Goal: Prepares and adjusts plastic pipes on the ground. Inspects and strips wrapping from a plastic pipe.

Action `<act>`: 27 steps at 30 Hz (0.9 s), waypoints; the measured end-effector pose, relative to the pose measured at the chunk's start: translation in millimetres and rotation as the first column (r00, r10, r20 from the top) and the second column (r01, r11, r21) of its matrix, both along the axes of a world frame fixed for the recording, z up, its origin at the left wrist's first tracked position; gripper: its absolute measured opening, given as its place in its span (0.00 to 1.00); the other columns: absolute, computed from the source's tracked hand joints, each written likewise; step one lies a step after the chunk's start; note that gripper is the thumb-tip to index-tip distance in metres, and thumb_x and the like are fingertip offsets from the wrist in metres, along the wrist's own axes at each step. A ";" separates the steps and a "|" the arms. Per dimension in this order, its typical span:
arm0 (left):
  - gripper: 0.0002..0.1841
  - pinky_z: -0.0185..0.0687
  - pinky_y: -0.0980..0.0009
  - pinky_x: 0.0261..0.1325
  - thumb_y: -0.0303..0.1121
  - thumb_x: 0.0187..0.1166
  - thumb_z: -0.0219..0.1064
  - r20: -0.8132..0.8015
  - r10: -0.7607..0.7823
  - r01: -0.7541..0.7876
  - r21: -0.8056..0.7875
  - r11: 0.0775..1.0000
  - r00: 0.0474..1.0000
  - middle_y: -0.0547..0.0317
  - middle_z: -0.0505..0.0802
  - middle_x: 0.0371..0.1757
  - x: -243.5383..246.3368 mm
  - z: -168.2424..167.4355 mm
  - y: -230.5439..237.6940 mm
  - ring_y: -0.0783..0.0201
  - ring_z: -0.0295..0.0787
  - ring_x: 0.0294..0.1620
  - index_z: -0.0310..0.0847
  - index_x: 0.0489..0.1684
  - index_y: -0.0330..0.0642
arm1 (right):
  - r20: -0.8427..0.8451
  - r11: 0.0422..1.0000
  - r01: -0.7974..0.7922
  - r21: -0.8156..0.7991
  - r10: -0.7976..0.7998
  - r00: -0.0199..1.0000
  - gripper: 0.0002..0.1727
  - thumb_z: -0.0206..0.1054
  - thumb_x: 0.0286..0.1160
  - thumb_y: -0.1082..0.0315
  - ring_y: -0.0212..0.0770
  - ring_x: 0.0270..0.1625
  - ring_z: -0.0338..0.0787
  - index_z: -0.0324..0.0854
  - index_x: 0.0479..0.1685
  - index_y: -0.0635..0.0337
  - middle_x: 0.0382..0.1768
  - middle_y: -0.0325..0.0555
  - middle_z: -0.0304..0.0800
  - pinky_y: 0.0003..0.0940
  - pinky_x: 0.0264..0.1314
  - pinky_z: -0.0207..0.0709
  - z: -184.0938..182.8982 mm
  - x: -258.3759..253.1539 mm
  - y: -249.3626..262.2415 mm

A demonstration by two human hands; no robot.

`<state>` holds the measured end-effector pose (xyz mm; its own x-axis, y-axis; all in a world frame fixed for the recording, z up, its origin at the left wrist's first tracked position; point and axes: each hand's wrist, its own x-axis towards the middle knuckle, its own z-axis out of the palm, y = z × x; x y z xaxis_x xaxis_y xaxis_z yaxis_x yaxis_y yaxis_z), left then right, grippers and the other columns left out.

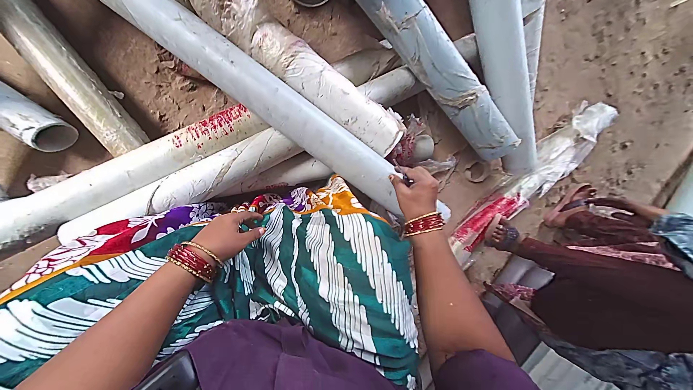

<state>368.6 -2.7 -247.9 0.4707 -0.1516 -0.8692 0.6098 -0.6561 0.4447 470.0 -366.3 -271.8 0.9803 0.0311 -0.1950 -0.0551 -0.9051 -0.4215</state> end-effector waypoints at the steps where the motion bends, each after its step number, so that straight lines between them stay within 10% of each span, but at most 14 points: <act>1: 0.21 0.78 0.42 0.65 0.37 0.88 0.66 0.003 0.002 -0.002 0.000 1.000 1.000 0.43 0.92 0.62 0.7 0.5 0.1 0.46 0.90 0.57 0.80 0.75 0.38 | 0.035 0.999 -0.038 -0.019 0.039 0.999 0.12 0.69 0.77 0.72 0.60 0.47 0.90 0.92 0.49 0.73 0.42 0.68 0.90 0.53 0.58 0.80 -3.2 -3.0 7.3; 13: 0.21 0.79 0.43 0.64 0.38 0.87 0.66 0.031 -0.012 0.012 -0.009 1.000 0.999 0.44 0.93 0.59 -1.6 -1.6 3.1 0.46 0.91 0.54 0.80 0.75 0.38 | -0.267 0.949 0.026 -0.315 -0.116 0.957 0.16 0.56 0.87 0.73 0.72 0.66 0.86 0.80 0.64 0.76 0.67 0.74 0.81 0.67 0.65 0.78 7.4 6.6 33.4; 27: 0.21 0.80 0.43 0.62 0.38 0.87 0.67 0.052 -0.014 0.015 -0.020 1.000 0.999 0.45 0.93 0.60 -3.3 -0.2 4.7 0.47 0.91 0.53 0.81 0.75 0.40 | -0.038 0.884 0.416 -0.215 -0.433 0.901 0.18 0.55 0.89 0.69 0.66 0.71 0.82 0.80 0.64 0.75 0.65 0.74 0.82 0.61 0.76 0.69 53.2 -12.5 -33.8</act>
